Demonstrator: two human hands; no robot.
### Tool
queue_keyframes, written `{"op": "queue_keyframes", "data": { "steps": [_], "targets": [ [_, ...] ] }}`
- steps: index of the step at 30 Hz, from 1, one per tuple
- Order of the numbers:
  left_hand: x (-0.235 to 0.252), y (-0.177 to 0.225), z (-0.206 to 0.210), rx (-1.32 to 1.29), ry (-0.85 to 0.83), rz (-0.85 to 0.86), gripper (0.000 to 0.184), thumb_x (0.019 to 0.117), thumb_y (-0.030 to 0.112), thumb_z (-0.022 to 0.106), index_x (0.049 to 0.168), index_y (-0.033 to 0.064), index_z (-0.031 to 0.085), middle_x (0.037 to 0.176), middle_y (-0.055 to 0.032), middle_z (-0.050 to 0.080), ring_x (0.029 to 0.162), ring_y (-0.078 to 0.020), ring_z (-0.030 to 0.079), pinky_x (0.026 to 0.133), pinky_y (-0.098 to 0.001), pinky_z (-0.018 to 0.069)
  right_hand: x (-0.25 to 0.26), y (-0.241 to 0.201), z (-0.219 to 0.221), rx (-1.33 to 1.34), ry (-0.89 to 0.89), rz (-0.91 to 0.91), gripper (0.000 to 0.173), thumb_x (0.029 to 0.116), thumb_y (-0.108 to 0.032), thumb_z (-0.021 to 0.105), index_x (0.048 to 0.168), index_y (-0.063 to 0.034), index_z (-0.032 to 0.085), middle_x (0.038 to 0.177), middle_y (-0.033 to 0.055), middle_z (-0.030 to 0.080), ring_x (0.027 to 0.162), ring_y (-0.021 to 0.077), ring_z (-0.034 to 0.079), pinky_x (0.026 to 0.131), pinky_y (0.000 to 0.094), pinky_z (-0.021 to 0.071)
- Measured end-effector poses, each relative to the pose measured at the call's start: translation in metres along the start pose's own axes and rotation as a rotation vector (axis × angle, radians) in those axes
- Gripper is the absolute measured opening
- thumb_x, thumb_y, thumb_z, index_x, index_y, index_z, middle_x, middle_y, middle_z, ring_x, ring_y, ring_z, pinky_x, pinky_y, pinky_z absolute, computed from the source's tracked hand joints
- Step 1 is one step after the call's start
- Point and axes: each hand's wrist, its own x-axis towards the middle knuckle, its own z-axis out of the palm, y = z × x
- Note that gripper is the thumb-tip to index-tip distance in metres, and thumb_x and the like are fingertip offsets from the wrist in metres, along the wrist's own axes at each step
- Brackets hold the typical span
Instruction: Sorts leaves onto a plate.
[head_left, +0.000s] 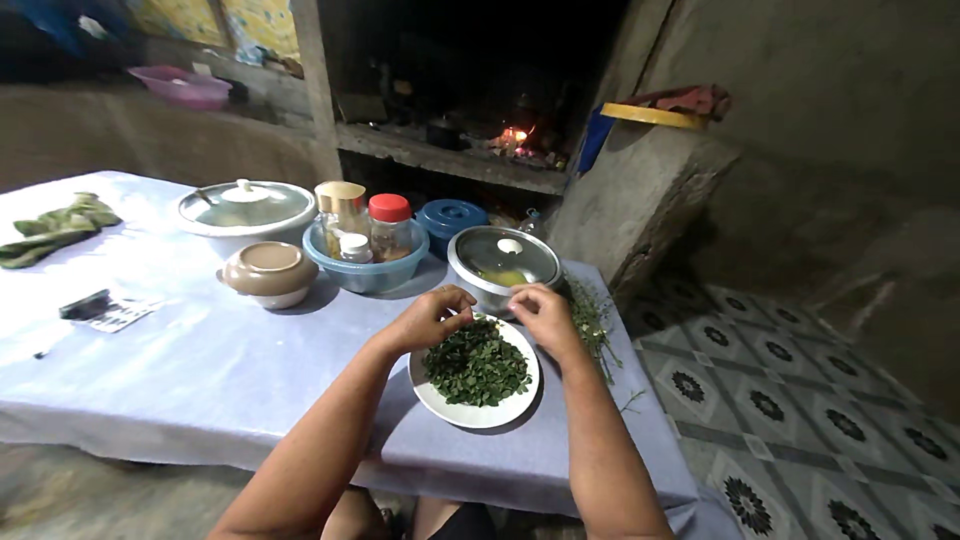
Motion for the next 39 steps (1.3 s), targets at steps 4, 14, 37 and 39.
{"op": "queue_keyframes", "data": {
  "steps": [4, 14, 37, 39],
  "targets": [
    [0.003, -0.002, 0.015, 0.019, -0.165, 0.023, 0.034, 0.0945, 0.029, 0.072, 0.121, 0.0079, 0.068, 0.136, -0.0104, 0.061, 0.118, -0.02, 0.063, 0.097, -0.0413, 0.0555, -0.001, 0.018, -0.048, -0.4, 0.181, 0.167, 0.015, 0.0982, -0.012, 0.066, 0.102, 0.0007, 0.074, 0.126, 0.0198, 0.067, 0.117, 0.0372, 0.064, 0.099, 0.0589, 0.0517],
    [0.003, 0.003, 0.066, 0.445, -0.492, 0.095, 0.066, 0.0896, 0.048, 0.073, 0.149, 0.0291, 0.051, 0.162, -0.0117, 0.037, 0.15, -0.0365, 0.032, 0.118, -0.061, 0.0289, 0.01, 0.062, -0.062, -0.49, 0.134, 0.598, 0.041, 0.0998, -0.033, 0.067, 0.127, -0.0034, 0.068, 0.14, 0.0248, 0.056, 0.13, 0.0453, 0.052, 0.105, 0.0668, 0.0413],
    [0.007, 0.003, 0.037, -0.097, -0.176, -0.184, 0.039, 0.0873, 0.006, 0.072, 0.125, 0.0094, 0.066, 0.123, -0.0073, 0.068, 0.111, -0.0157, 0.065, 0.099, -0.0427, 0.0535, 0.006, 0.023, -0.019, -0.195, 0.329, -0.022, 0.02, 0.1014, -0.018, 0.063, 0.108, -0.0017, 0.074, 0.132, 0.0169, 0.065, 0.115, 0.0287, 0.066, 0.098, 0.0468, 0.0551],
    [0.005, 0.003, 0.032, -0.23, -0.147, -0.21, 0.036, 0.0873, 0.007, 0.072, 0.123, 0.0132, 0.067, 0.116, -0.0042, 0.07, 0.105, -0.013, 0.068, 0.093, -0.0396, 0.0569, 0.007, 0.023, -0.016, -0.192, 0.327, -0.039, 0.019, 0.1009, -0.016, 0.064, 0.107, -0.0012, 0.074, 0.13, 0.0174, 0.065, 0.115, 0.0291, 0.066, 0.098, 0.0468, 0.0548]
  ]
}}
